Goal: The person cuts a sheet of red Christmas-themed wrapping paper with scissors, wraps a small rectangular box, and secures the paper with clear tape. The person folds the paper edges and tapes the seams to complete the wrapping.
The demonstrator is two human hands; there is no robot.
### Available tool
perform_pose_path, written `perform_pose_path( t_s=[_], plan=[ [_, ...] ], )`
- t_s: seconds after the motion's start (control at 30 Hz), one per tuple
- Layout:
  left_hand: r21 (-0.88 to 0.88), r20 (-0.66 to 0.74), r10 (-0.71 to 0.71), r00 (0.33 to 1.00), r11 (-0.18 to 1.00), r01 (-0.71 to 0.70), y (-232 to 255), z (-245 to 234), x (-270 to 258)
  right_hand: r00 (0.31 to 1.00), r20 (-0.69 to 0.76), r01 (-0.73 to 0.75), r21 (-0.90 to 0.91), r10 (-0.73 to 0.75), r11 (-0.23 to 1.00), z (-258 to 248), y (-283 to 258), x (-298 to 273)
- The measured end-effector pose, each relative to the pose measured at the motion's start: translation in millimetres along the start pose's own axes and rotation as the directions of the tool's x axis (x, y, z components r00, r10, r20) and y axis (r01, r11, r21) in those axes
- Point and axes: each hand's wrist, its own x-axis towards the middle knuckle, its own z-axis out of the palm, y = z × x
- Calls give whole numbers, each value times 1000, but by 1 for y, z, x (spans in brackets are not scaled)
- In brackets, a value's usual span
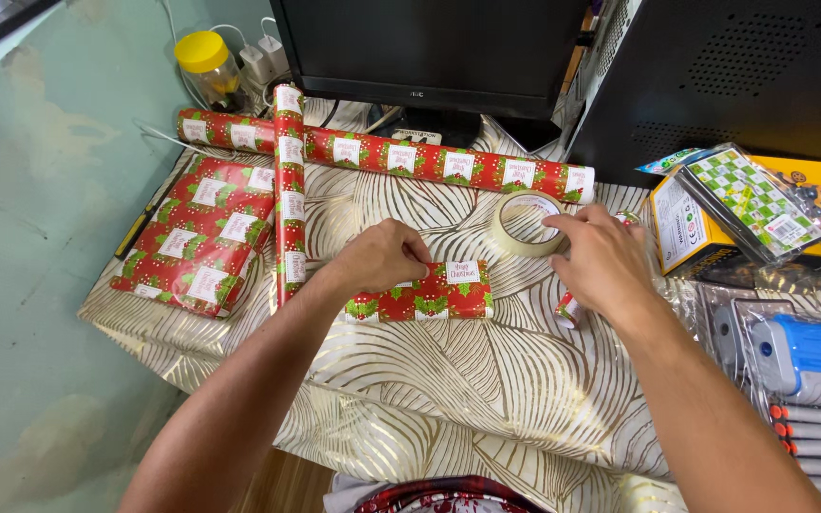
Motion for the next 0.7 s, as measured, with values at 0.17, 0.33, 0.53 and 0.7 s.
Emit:
perform_pose_path(
  t_s=[0.17, 0.33, 0.53, 0.7],
  plan=[
    [-5, -46, 33, 998, 999, -33, 8, 1, -7, 1000, -12, 22, 65, -21, 998, 0, -5, 1],
    [109, -215, 138, 967, 987, -117, 22, 2, -18, 999, -27, 48, 429, -40, 902, -13, -6, -16],
    [-266, -405, 308, 861, 861, -433, 53, 12, -46, 981, 184, -119, 829, -66, 546, -12, -2, -39],
    [-428, -376, 462, 803, 682, -593, 68, 24, -64, 924, 224, -141, 953, -310, 267, 3, 16, -59]
  ],
)
